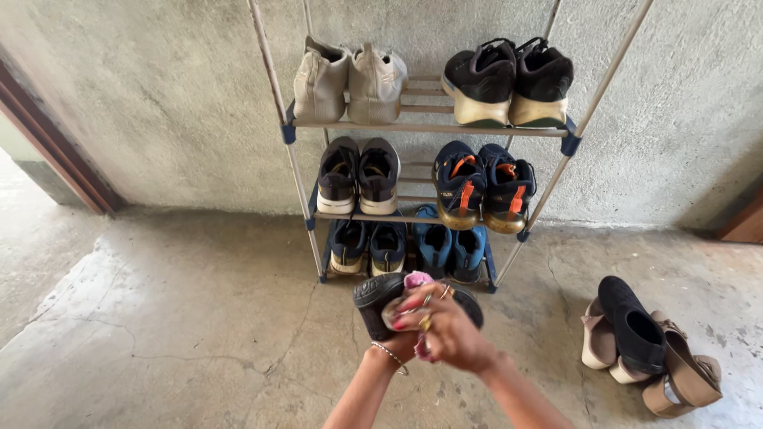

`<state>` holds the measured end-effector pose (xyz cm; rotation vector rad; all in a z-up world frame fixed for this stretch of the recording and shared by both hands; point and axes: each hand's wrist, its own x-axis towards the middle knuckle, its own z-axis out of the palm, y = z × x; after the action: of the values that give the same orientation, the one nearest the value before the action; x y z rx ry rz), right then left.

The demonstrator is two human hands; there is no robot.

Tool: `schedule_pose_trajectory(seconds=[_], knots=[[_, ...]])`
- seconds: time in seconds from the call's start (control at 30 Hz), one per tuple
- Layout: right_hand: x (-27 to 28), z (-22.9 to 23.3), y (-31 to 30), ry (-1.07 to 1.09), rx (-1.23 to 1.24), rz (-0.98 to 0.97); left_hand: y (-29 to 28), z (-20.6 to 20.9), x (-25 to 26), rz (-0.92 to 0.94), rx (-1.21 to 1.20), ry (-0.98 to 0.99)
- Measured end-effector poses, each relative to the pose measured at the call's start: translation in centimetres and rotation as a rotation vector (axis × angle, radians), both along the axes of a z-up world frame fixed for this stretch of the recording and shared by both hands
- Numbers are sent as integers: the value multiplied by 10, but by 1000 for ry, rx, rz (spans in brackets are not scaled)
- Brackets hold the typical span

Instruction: The person wipes several pairs of shoes with a cloth, handling each shoe individually and rotating it to clean different sides. The shoes are placed back on a metal shoe rack after cleaning.

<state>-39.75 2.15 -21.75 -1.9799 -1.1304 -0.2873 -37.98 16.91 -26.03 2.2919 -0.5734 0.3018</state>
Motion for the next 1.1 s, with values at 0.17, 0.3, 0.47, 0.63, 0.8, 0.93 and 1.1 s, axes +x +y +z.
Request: schedule_pose_trajectory(seconds=[0.17,0.3,0.47,0.63,0.8,0.93,1.1], knots=[[16,-8,-14,53,101,-204,-1,-8,-2,-96,-327,-120],[-15,7,7,-250,122,-82,-5,-35,5,101,-292,-142],[-5,20,0,359,431,-248,-12,-62,11,-149,-379,116],[-18,31,14,-354,83,-256,-13,-86,21,-282,-301,-200],[-15,32,-9,-486,290,-303,-41,-131,23,-128,483,-472],[1,19,-20,-575,331,-482,-51,-117,17,-116,-274,552],[28,-14,-57,-474,249,-584,-57,-72,-1,-155,-673,288]])
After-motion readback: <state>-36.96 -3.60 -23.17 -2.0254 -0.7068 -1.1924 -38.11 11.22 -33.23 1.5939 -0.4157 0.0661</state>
